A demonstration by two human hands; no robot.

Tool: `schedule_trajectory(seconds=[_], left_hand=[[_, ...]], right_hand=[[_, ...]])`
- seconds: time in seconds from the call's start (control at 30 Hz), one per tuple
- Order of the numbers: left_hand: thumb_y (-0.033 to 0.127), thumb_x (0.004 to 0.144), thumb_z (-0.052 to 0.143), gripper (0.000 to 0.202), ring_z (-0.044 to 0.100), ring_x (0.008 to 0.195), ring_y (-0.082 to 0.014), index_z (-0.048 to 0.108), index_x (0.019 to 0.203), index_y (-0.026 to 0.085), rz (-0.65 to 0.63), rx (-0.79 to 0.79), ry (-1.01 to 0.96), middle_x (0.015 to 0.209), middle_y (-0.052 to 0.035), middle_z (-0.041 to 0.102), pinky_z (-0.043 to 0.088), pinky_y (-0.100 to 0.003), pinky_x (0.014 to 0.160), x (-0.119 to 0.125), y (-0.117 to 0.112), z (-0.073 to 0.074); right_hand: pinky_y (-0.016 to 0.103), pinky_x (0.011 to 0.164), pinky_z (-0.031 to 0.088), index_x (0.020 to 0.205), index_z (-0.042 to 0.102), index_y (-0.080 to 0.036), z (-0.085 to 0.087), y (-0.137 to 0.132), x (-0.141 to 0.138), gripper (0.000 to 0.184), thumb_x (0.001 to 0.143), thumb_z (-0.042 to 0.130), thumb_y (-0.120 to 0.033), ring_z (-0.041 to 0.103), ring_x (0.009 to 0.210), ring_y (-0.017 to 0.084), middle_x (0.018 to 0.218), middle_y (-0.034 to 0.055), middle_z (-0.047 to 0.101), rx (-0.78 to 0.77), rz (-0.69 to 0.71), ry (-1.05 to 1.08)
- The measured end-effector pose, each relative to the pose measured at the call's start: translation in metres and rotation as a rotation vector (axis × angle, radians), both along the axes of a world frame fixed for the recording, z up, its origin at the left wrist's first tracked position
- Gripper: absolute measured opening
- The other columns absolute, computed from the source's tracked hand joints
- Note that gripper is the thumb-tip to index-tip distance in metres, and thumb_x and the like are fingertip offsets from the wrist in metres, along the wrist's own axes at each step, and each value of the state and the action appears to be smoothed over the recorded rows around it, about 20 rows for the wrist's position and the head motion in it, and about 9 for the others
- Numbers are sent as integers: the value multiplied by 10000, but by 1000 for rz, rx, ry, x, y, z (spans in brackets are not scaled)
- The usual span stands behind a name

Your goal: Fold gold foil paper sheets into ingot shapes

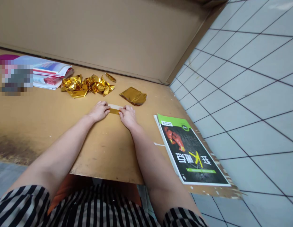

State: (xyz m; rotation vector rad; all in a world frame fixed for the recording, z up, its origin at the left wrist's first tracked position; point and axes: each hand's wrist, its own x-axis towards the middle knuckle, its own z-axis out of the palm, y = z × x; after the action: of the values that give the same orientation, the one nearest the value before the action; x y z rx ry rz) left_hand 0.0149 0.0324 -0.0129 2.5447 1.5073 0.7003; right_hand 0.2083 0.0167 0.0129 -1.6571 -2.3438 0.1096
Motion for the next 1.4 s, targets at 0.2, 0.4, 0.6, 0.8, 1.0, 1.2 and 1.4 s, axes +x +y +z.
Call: schedule_trajectory(seconds=[0.2, 0.4, 0.6, 0.8, 1.0, 1.2, 1.4], left_hand=[[250, 868, 541, 218, 555, 920, -216, 753, 917, 242, -9, -13, 35, 946, -56, 618, 480, -362, 878, -1, 8, 4], [274, 856, 569, 205, 562, 934, -219, 759, 931, 256, -17, -12, 17, 940, -49, 629, 478, -352, 897, -4, 13, 4], [251, 866, 543, 236, 573, 965, -234, 742, 992, 233, 58, -10, -7, 1011, -63, 666, 482, -363, 896, -2, 4, 5], [207, 872, 517, 246, 589, 1011, -242, 734, 988, 196, 62, -23, 25, 1034, -74, 682, 492, -352, 908, 1, -3, 10], [211, 860, 529, 226, 575, 1012, -250, 747, 920, 201, 55, 16, 21, 1005, -82, 659, 509, -359, 889, 1, -2, 9], [235, 864, 504, 247, 576, 968, -248, 743, 892, 178, 28, 11, 31, 956, -93, 639, 501, -365, 890, -1, 2, 5], [237, 867, 496, 259, 564, 962, -231, 746, 926, 209, -21, 23, 39, 961, -73, 623, 495, -357, 885, -3, 5, 3]], right_hand=[[395, 885, 405, 1086, 710, -243, -2, 5, 3, 278, 906, 500, -268, 500, 1037, 256, 1073, 97, 607, -14, -22, 71], [398, 903, 424, 1075, 699, -240, -11, 15, 8, 252, 860, 570, -260, 522, 1013, 249, 1038, 79, 626, 21, -7, 149], [396, 884, 434, 997, 694, -222, -10, 11, 5, 193, 853, 565, -233, 515, 1009, 252, 1010, 80, 617, 63, -18, 149], [401, 899, 425, 934, 720, -213, -4, 5, 2, 217, 888, 508, -217, 490, 1034, 257, 1023, 99, 602, 71, 54, 88], [387, 871, 446, 951, 721, -235, -5, 6, 1, 261, 895, 468, -203, 507, 1030, 254, 1032, 90, 609, 18, 54, 86], [389, 890, 450, 982, 722, -236, -8, 7, 0, 272, 889, 470, -195, 515, 1030, 247, 1054, 89, 601, 12, 25, 117], [409, 938, 433, 1042, 718, -221, -11, 12, 2, 287, 888, 476, -209, 513, 1015, 246, 1037, 92, 593, 6, 23, 128]])
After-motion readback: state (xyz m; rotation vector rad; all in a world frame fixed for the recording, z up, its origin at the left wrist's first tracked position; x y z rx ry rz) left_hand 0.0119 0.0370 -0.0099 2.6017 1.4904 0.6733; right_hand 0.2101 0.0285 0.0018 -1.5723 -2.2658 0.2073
